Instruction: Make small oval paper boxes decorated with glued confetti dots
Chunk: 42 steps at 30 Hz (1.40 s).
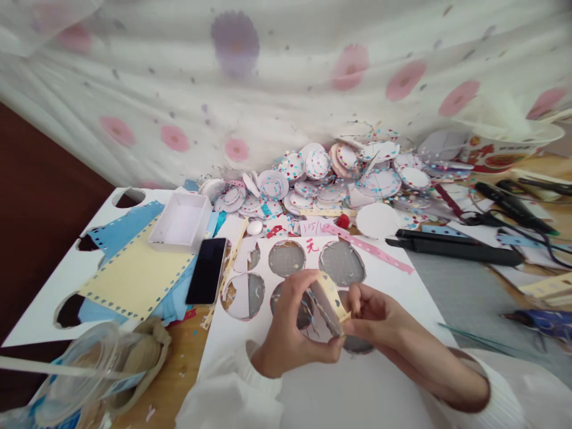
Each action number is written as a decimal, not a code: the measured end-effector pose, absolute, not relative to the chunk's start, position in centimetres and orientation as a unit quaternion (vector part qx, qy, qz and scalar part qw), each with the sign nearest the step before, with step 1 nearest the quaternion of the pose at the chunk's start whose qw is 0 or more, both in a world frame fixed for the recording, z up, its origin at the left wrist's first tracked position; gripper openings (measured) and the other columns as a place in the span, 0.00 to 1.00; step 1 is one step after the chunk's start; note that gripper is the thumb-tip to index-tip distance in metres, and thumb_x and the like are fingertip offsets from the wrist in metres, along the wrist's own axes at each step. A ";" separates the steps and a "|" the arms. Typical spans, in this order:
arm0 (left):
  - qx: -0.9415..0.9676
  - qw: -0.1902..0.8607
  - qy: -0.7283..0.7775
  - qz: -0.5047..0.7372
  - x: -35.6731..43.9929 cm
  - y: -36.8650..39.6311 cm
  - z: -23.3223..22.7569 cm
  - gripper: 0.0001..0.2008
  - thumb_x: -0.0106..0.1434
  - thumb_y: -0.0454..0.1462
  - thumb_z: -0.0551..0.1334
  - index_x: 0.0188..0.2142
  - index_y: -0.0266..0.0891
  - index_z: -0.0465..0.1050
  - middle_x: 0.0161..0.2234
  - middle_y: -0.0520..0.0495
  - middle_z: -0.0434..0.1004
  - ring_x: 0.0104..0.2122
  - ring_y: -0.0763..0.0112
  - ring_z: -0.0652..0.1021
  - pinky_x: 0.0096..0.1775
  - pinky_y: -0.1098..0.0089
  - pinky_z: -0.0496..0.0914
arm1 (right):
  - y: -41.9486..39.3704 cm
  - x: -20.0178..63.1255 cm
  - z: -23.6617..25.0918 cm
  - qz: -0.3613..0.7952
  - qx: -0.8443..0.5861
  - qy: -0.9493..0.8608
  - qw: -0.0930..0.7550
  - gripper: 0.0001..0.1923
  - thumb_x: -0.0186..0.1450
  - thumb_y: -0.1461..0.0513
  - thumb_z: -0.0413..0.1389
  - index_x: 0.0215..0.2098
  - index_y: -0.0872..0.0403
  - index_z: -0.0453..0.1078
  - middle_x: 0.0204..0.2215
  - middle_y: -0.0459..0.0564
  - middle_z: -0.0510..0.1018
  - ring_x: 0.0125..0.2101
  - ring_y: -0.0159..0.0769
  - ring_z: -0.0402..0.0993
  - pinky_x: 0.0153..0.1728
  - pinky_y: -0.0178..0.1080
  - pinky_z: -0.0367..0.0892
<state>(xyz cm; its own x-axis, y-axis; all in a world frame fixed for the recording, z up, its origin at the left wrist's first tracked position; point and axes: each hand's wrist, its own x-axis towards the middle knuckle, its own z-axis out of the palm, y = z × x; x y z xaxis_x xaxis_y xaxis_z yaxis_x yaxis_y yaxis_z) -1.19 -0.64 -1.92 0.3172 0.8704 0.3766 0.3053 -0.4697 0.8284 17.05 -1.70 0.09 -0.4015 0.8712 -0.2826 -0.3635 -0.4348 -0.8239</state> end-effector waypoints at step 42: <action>0.797 0.218 0.344 0.447 -1.4 -0.2 -2.3 0.43 0.43 0.33 0.69 0.59 0.38 0.56 0.55 0.37 0.65 0.55 0.51 0.69 0.56 0.52 0.65 | -1.3 18.1 -1.0 0.766 -0.359 -0.413 0.338 0.15 0.59 0.52 0.63 0.32 0.54 0.67 0.28 0.44 0.71 0.29 0.29 0.64 0.29 0.33 0.57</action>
